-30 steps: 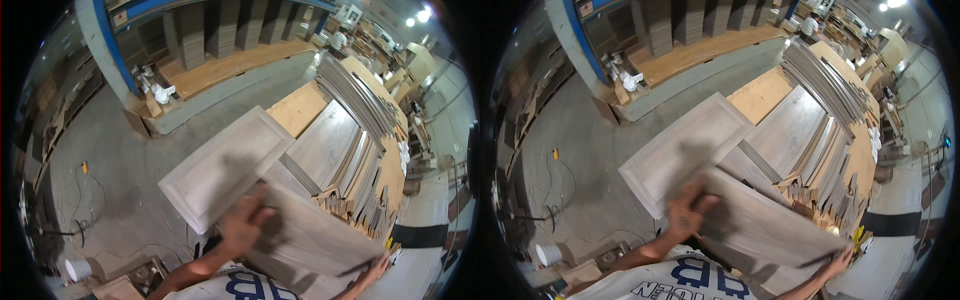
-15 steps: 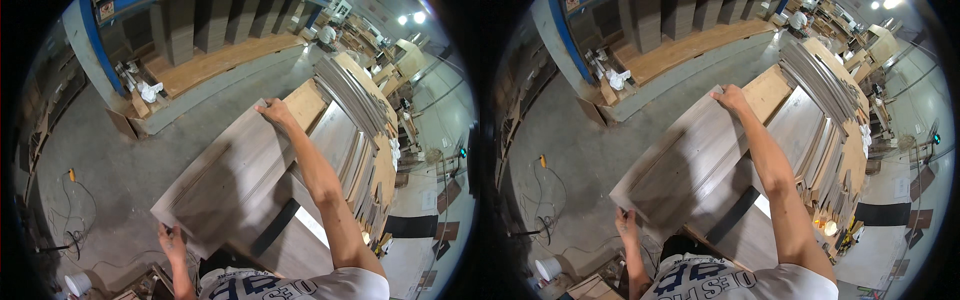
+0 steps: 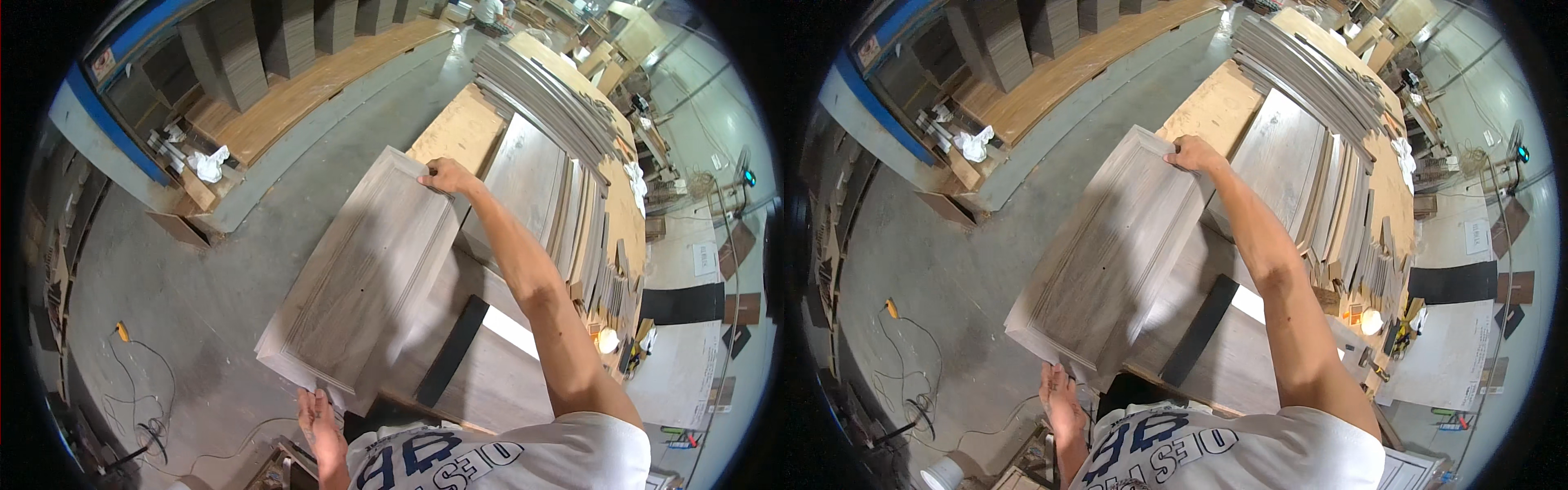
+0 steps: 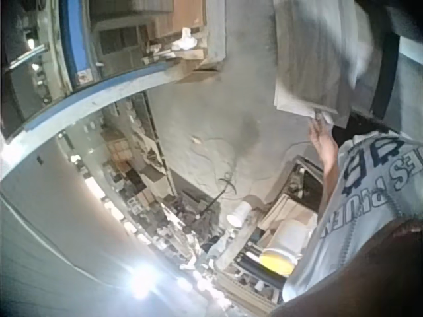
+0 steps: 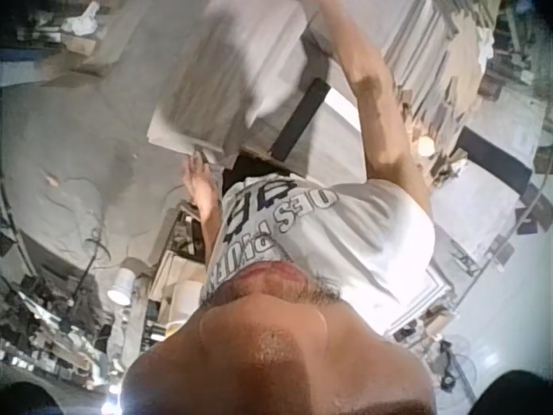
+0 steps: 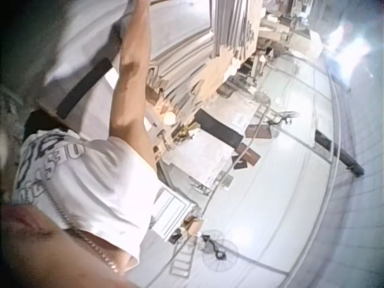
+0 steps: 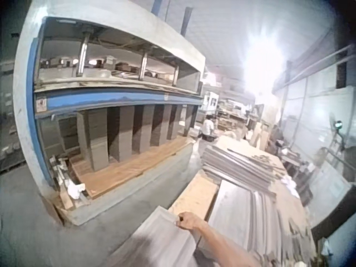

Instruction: Assembling the frame of a cabinet door using a pneumatic nail gun and wood glue.

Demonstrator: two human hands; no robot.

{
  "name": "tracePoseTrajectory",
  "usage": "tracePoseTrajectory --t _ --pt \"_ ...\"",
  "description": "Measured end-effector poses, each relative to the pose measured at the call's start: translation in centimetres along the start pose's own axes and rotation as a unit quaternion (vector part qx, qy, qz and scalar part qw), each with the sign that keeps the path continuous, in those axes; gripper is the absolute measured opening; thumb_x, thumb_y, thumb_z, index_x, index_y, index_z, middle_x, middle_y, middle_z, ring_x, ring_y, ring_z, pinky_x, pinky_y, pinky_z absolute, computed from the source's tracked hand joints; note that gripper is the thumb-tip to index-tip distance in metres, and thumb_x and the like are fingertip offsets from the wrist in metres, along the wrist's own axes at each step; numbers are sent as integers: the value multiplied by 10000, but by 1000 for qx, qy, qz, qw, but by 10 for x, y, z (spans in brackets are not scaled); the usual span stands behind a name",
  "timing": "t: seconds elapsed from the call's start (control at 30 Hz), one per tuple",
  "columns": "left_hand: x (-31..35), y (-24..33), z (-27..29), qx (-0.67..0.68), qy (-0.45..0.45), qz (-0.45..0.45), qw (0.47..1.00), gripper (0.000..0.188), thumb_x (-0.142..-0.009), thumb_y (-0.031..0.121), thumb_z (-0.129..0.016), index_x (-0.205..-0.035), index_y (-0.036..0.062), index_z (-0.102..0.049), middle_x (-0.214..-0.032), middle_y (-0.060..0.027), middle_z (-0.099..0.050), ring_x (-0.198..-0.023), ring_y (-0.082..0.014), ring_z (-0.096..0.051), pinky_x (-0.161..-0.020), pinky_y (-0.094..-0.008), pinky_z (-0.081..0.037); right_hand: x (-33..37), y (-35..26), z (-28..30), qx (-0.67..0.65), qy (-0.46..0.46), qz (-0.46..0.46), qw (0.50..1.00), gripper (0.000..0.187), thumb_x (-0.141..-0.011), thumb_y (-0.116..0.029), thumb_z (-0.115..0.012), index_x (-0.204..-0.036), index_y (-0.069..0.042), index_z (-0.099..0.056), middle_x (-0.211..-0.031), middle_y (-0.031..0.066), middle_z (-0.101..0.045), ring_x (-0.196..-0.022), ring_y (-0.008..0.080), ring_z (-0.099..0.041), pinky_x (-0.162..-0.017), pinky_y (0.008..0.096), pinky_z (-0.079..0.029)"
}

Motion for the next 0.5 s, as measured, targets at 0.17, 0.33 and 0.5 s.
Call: tracePoseTrajectory --t 0.17,0.33,0.5 --pt "-1 1 0 58 -4 -5 998 711 -980 119 -603 -1531 -51 -187 -1523 -231 -326 -1405 -285 -346 -1132 -377 -293 12 8 0 11 14 -32 999 546 -827 -457 -714 -1052 39 -683 -1055 252 -689 -1048 389 -647 -906 428 -511" --pt "5 18 -13 -29 -53 -13 998 707 -986 210 -594 -1517 -57 -212 -1472 -220 -390 -1357 -299 -397 -1123 -408 -298 17 2 -5 27 48 -46 997 535 -828 -454 -703 -1019 45 -677 -1070 279 -676 -1075 398 -638 -912 438 -508" --pt "-2 39 -40 -64 -133 -64 987 908 -946 379 -623 -1541 -30 -71 -1536 -245 -312 -1430 -383 -295 -1190 -529 -169 71 34 8 34 111 -168 979 696 -844 -478 -661 -1327 8 -536 -1347 266 -551 -1279 385 -519 -1059 624 -376"
Point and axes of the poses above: each hand's wrist, its own x-axis away from the middle knuckle, its own z-axis out of the back of the hand, y = z × x, the point moved 5 cm from there along -x, towards the middle knuckle
